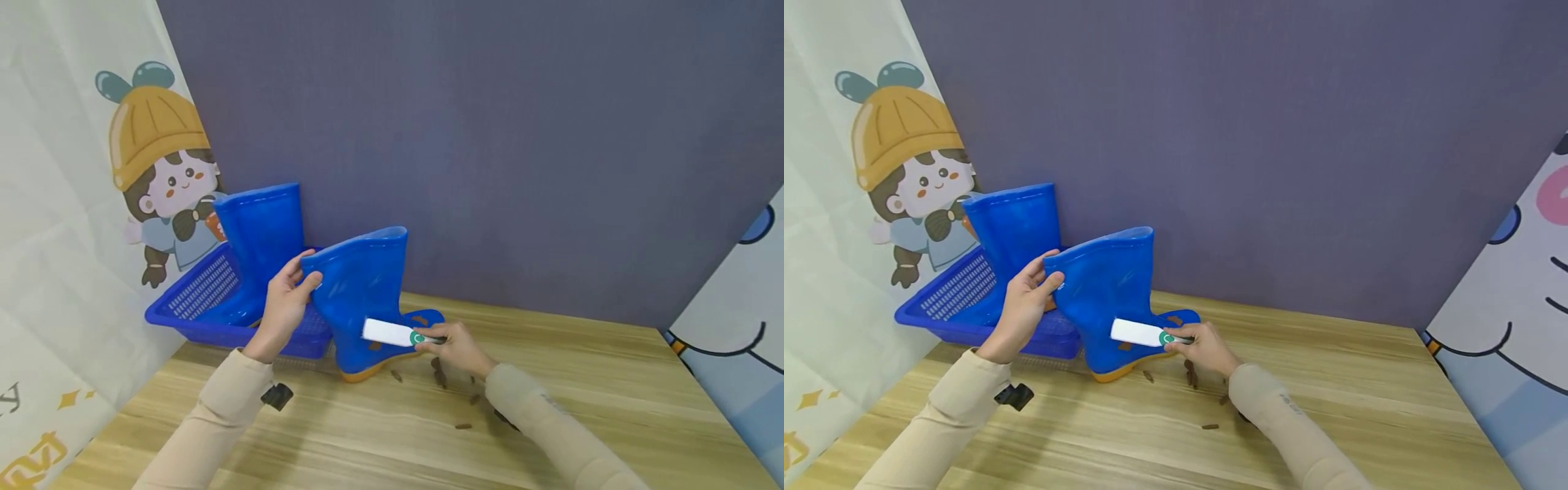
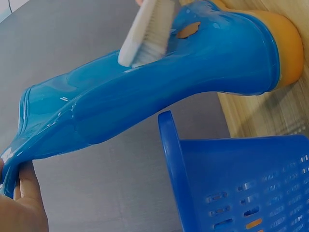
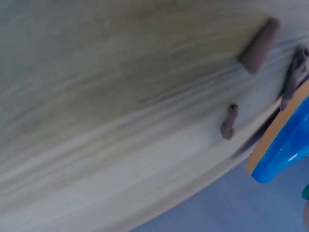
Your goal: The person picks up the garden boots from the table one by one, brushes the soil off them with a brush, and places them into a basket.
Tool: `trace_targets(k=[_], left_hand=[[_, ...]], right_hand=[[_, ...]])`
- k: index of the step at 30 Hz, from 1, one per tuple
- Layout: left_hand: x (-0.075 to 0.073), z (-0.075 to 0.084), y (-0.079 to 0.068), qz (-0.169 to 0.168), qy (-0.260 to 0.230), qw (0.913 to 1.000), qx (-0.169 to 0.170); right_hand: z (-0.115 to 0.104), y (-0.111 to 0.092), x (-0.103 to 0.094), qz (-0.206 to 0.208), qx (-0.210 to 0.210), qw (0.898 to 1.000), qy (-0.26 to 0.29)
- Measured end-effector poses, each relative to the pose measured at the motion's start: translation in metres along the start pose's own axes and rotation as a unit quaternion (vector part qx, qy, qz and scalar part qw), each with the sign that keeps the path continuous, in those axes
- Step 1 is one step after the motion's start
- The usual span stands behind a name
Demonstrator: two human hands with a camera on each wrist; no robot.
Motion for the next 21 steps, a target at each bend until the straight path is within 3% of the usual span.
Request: trace_targets(k=[6, 15, 21], left_hand=[[0.001, -0.001, 0.001, -0.004, -0.002, 1.0, 0.0], [0.001, -0.002, -0.001, -0.003, 0.007, 1.0, -0.003], [0.002, 0.0, 0.0, -0.004, -0.003, 1.0, 0.002]], right_hand=[[0.006, -0.003, 0.006, -0.026, 0.0, 1.0, 0.016], [0.025, -0.013, 0.007, -0.073, 0.063, 0.994, 0.055], [0.023, -0.018, 0.002, -0.082, 0.058, 0.993, 0.066]])
Point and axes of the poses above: each hand's wrist, its own y-axis towards the middle knuckle, its own x-axis out of the palm, z = x × y, the point moved 7 cm from there along y, towards the middle knuckle, and after that the axes turned 8 degrees about x, right-handed, at the moved point
